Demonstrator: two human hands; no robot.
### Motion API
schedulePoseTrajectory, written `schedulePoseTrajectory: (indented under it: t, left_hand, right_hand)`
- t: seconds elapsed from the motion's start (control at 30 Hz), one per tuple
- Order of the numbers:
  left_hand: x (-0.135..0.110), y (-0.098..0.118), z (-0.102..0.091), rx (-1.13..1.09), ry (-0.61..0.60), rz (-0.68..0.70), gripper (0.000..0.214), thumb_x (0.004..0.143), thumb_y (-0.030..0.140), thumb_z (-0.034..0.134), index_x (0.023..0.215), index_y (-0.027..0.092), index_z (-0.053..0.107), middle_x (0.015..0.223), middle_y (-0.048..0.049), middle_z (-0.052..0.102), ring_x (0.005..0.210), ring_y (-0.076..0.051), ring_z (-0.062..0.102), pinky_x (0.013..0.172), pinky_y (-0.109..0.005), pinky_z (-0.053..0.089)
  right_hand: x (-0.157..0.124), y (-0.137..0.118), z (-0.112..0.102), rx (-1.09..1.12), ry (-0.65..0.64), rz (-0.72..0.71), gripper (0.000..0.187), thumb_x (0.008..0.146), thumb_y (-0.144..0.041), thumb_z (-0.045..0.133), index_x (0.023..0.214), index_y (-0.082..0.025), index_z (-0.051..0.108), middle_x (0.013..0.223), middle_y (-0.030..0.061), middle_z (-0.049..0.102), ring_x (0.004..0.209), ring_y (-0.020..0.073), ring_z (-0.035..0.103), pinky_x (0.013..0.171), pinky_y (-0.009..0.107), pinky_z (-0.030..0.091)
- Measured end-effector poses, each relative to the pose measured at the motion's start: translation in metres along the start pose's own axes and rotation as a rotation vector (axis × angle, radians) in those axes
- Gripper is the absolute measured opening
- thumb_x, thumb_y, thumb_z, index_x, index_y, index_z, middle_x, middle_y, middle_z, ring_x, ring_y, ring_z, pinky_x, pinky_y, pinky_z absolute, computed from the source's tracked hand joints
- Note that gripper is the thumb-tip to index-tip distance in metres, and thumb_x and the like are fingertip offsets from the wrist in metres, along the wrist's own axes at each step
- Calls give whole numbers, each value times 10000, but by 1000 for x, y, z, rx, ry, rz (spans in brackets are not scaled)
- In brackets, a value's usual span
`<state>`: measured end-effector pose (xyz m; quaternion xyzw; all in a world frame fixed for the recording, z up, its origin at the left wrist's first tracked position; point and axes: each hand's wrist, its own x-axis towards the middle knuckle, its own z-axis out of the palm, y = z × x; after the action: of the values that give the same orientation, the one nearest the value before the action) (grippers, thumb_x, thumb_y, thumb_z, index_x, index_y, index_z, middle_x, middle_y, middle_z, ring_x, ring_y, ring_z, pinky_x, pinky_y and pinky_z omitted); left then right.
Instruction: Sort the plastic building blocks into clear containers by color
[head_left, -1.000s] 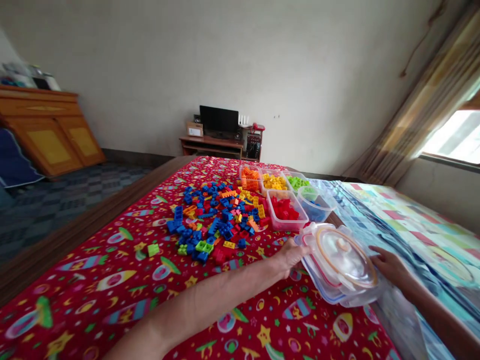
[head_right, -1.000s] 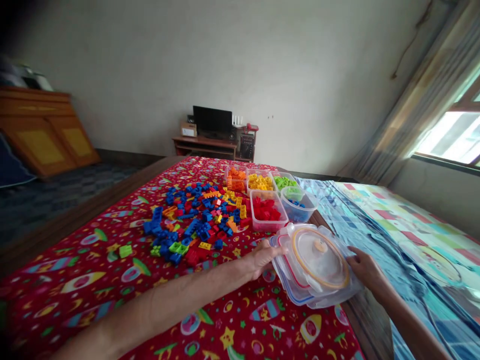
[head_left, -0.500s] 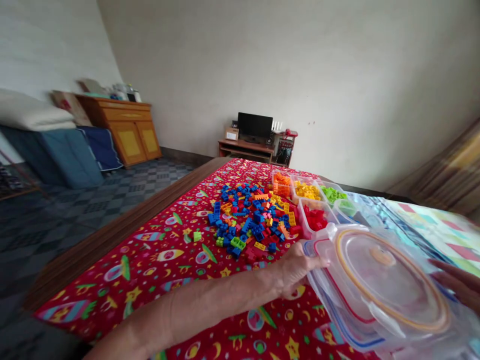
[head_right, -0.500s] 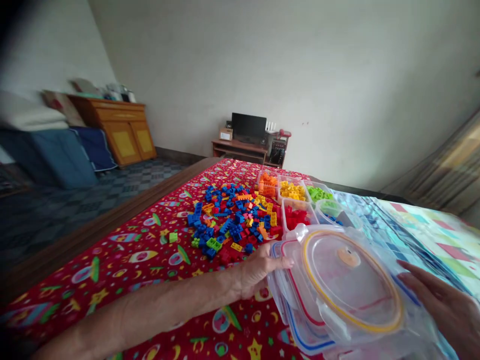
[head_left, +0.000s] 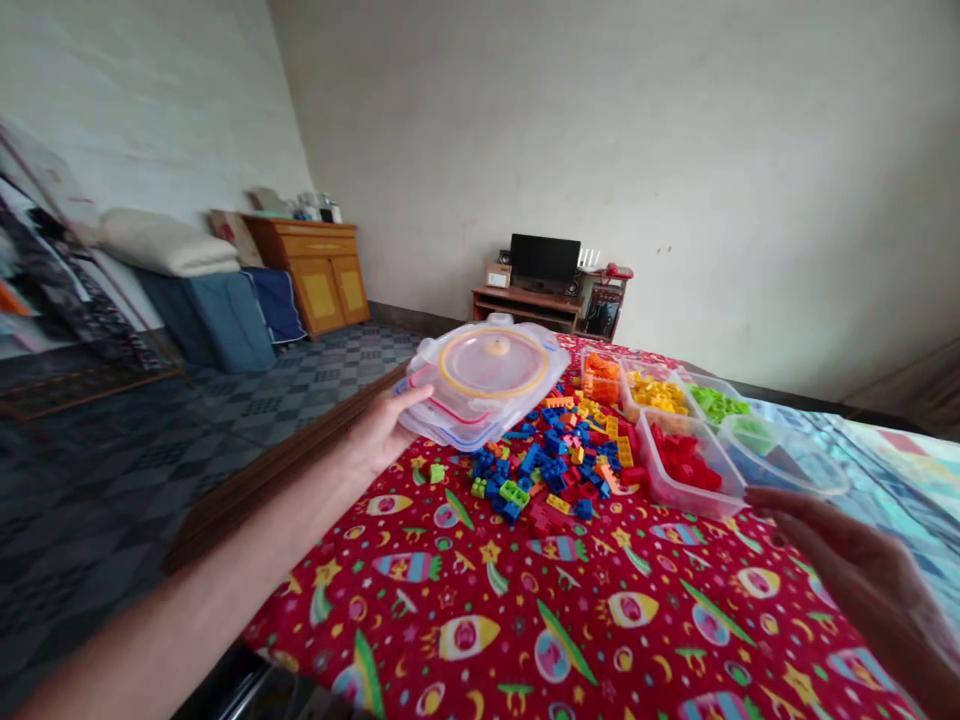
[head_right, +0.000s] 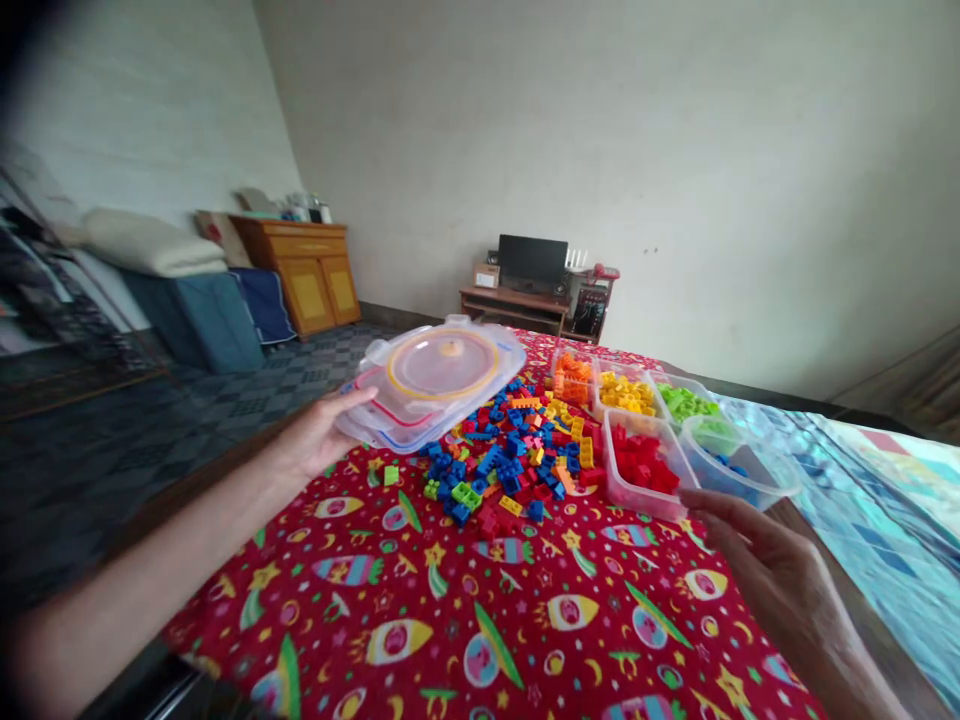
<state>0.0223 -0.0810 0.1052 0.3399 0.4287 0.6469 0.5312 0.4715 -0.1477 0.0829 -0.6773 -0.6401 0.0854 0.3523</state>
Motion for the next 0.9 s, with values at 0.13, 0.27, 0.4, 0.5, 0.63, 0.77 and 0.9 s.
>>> schedulePoseTrajectory:
  t: [0.13, 0.27, 0.4, 0.5, 0.63, 0.77, 0.9]
  left_hand:
    - [37, 4, -46, 12, 243, 29, 255, 746, 55, 609, 992, 94, 661, 793, -48, 749, 711, -176, 703, 687, -286, 604]
    - [61, -4, -75, -8, 394, 29, 275, 765, 3, 581, 1007, 116, 646, 768, -28, 744, 723, -157, 701, 685, -269, 600]
    - [73, -16, -91, 32, 430, -21, 320, 756, 23, 619, 1054, 140, 627, 849, -55, 754, 809, -198, 716, 708, -309, 605]
    - [77, -25, -95, 64, 425, -39, 344, 752, 23, 638, 1070, 150, 610, 892, -62, 755, 832, -202, 718, 726, -319, 604]
    - [76, -31, -97, 77, 331, -6, 291, 753, 31, 667, 1019, 136, 613, 869, -55, 754, 853, -192, 716, 758, -298, 595]
    - [74, -30, -106, 111, 242, 3, 243, 734, 30, 701, 952, 120, 641, 898, -95, 751, 861, -212, 716, 744, -308, 604]
    - [77, -27, -112, 95, 231, 17, 240, 736, 29, 698, 947, 140, 670, 965, -95, 744, 961, -259, 699, 751, -330, 619]
  right_hand:
    - [-7, -19, 20, 224, -195, -60, 408, 715, -648, 560, 881, -334, 761, 894, 65, 758, 803, 320, 707, 672, 394, 600]
    - [-10, -26, 42, 263, -253, -187, 437, 754, -606, 577, 898, -237, 760, 933, 97, 754, 830, 292, 705, 697, 355, 591]
    - [-13, -26, 61, 268, -342, -241, 366, 812, -519, 554, 894, -221, 751, 899, 92, 754, 772, 247, 709, 657, 307, 586]
    - [-17, -26, 72, 269, -371, -279, 316, 843, -449, 530, 903, -225, 744, 902, 84, 755, 802, 238, 714, 677, 298, 584]
    - [-23, -27, 79, 257, -397, -319, 284, 855, -396, 515, 895, -229, 741, 891, 81, 756, 804, 236, 719, 690, 305, 583]
    - [-27, -30, 83, 253, -456, -332, 280, 865, -396, 513, 874, -223, 733, 866, 82, 755, 770, 238, 717, 676, 315, 578]
    - [-30, -33, 92, 272, -538, -318, 307, 895, -403, 484, 914, -221, 730, 879, 82, 750, 782, 229, 709, 703, 320, 572]
